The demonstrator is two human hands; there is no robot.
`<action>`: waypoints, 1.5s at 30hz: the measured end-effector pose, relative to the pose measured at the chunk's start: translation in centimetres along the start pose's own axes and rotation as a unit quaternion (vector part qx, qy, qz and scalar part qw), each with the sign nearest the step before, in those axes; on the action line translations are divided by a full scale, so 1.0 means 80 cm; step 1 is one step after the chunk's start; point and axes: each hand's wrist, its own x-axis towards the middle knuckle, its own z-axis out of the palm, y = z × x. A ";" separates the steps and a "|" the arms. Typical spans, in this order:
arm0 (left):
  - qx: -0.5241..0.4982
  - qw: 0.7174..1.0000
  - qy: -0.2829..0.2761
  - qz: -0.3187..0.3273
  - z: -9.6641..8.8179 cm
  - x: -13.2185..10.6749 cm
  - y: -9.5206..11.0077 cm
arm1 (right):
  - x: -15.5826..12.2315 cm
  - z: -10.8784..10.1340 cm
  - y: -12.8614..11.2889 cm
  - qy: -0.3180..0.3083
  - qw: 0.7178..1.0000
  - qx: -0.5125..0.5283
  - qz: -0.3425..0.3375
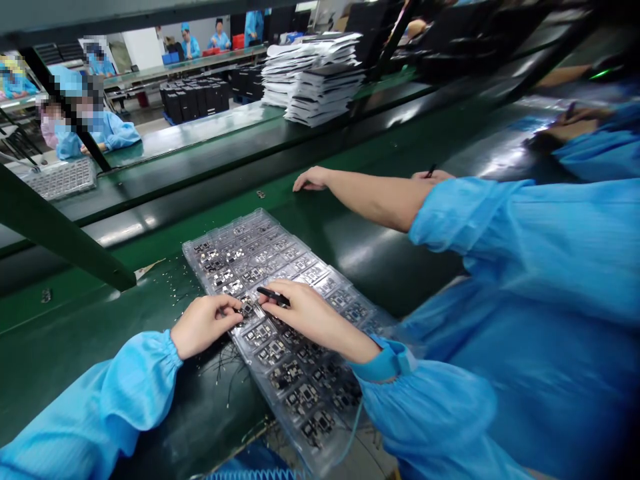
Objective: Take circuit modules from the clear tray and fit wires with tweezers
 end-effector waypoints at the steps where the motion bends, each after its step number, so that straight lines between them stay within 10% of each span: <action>1: 0.007 1.000 0.003 0.000 0.000 0.000 0.001 | 0.000 0.000 0.000 0.004 1.000 -0.006 0.000; 18: 0.330 0.939 0.073 0.064 -0.007 -0.011 0.003 | -0.003 0.005 0.002 0.031 0.994 -0.102 0.019; 33: 0.352 0.933 0.047 0.060 0.001 -0.001 0.016 | -0.005 0.008 -0.003 -0.048 0.994 -0.096 -0.011; 45: 0.417 0.905 0.061 0.062 0.015 -0.007 0.029 | -0.001 0.017 0.006 0.015 0.999 -0.047 -0.014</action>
